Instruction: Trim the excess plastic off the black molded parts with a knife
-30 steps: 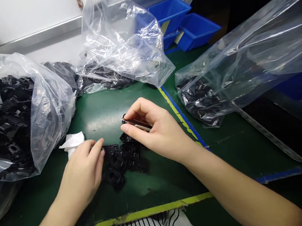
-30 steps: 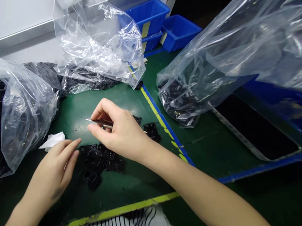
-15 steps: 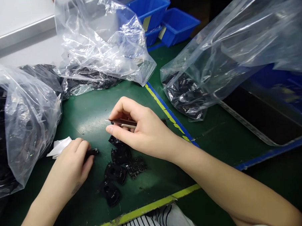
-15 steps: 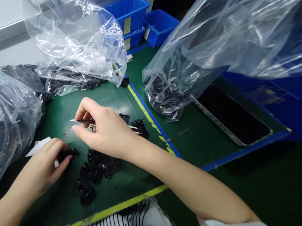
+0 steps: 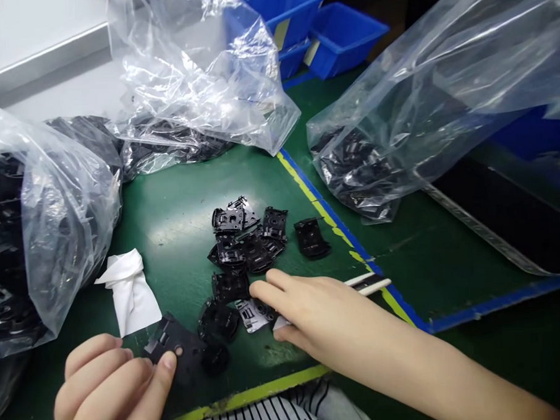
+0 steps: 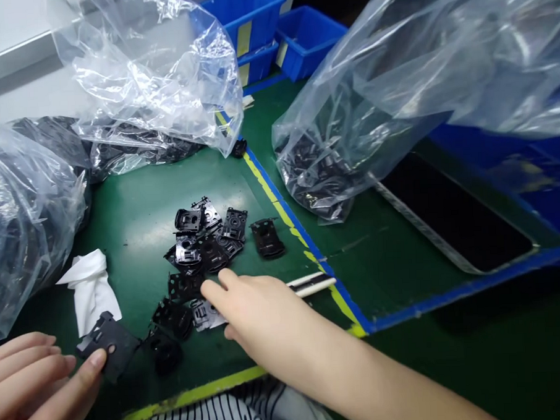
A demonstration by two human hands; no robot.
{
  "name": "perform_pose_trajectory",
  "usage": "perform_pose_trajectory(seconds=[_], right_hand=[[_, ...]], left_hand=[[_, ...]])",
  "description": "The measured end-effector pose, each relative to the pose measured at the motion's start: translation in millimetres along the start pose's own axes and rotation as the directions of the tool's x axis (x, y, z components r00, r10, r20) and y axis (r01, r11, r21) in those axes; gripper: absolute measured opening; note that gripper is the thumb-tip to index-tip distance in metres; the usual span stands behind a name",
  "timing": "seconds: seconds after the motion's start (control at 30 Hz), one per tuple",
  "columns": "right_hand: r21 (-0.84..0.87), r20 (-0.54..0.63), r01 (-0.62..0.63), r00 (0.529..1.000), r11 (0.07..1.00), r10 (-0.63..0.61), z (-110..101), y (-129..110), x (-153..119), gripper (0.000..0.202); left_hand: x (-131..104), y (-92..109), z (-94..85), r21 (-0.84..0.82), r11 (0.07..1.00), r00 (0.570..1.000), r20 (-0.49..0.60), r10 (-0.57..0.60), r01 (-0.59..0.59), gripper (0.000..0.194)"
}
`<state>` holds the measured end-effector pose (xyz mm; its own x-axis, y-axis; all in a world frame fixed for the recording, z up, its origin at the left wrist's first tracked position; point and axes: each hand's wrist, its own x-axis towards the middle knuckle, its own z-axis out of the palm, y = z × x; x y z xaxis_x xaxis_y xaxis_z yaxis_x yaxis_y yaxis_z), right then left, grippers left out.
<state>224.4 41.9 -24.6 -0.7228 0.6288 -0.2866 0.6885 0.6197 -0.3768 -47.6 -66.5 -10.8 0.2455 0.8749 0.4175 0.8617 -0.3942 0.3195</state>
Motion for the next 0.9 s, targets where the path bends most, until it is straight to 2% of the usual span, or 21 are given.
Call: perform_pose_trajectory(seconds=[0.1, 0.13, 0.2, 0.3, 0.37, 0.43, 0.5, 0.53, 0.63, 0.7, 0.8, 0.9], right_hand=[[0.006, -0.021, -0.016, 1.000, 1.000, 0.017, 6, 4, -1, 0.032], [0.016, -0.026, -0.016, 1.000, 1.000, 0.017, 5, 6, -2, 0.030], [0.079, -0.044, -0.004, 0.999, 0.997, 0.007, 1, 8, -6, 0.029], [0.271, -0.117, 0.022, 0.993, 0.962, 0.010, -6, 3, -13, 0.032], [0.410, -0.174, 0.072, 0.985, 0.909, 0.001, -12, -5, -14, 0.037], [0.519, -0.201, 0.126, 0.979, 0.845, -0.022, -18, -14, -10, 0.041], [0.594, -0.197, 0.150, 0.980, 0.790, -0.037, -23, -23, -2, 0.041], [0.618, -0.189, 0.150, 0.981, 0.772, -0.039, -26, -27, 2, 0.040], [0.660, -0.151, 0.141, 0.987, 0.738, -0.054, -32, -38, 16, 0.037], [0.688, -0.113, 0.142, 0.990, 0.711, -0.089, -35, -45, 24, 0.036], [0.734, -0.047, 0.143, 0.986, 0.664, -0.160, -39, -55, 33, 0.035], [0.752, -0.023, 0.160, 0.976, 0.639, -0.217, -40, -65, 41, 0.035]], left_hand=[[5, 1, -1.9, 0.164, 0.960, 0.971, -0.037, 0.235, -0.226, 0.041], [7, 0, -2.7, 0.184, 0.948, 0.962, -0.039, 0.269, -0.258, 0.040], [8, 0, -3.7, 0.177, 0.951, 0.963, -0.051, 0.265, -0.252, 0.039], [5, 3, -0.1, 0.060, 0.991, 0.991, -0.056, 0.120, -0.116, 0.038], [1, 7, 7.0, -0.149, 0.989, 0.998, -0.063, -0.023, 0.013, 0.040], [-2, 10, 15.2, -0.389, 0.906, 0.975, -0.074, -0.211, 0.166, 0.045], [-4, 12, 20.7, -0.514, 0.813, 0.928, -0.082, -0.365, 0.274, 0.045], [-4, 12, 21.5, -0.525, 0.802, 0.921, -0.083, -0.381, 0.284, 0.042], [-5, 9, 17.4, -0.505, 0.841, 0.964, -0.064, -0.257, 0.191, 0.036], [-6, 7, 12.5, -0.519, 0.840, 0.977, -0.046, -0.210, 0.156, 0.035], [-11, 6, 7.9, -0.579, 0.784, 0.960, -0.006, -0.281, 0.226, 0.027], [-15, 12, 8.6, -0.682, 0.641, 0.911, 0.093, -0.401, 0.352, 0.018]])
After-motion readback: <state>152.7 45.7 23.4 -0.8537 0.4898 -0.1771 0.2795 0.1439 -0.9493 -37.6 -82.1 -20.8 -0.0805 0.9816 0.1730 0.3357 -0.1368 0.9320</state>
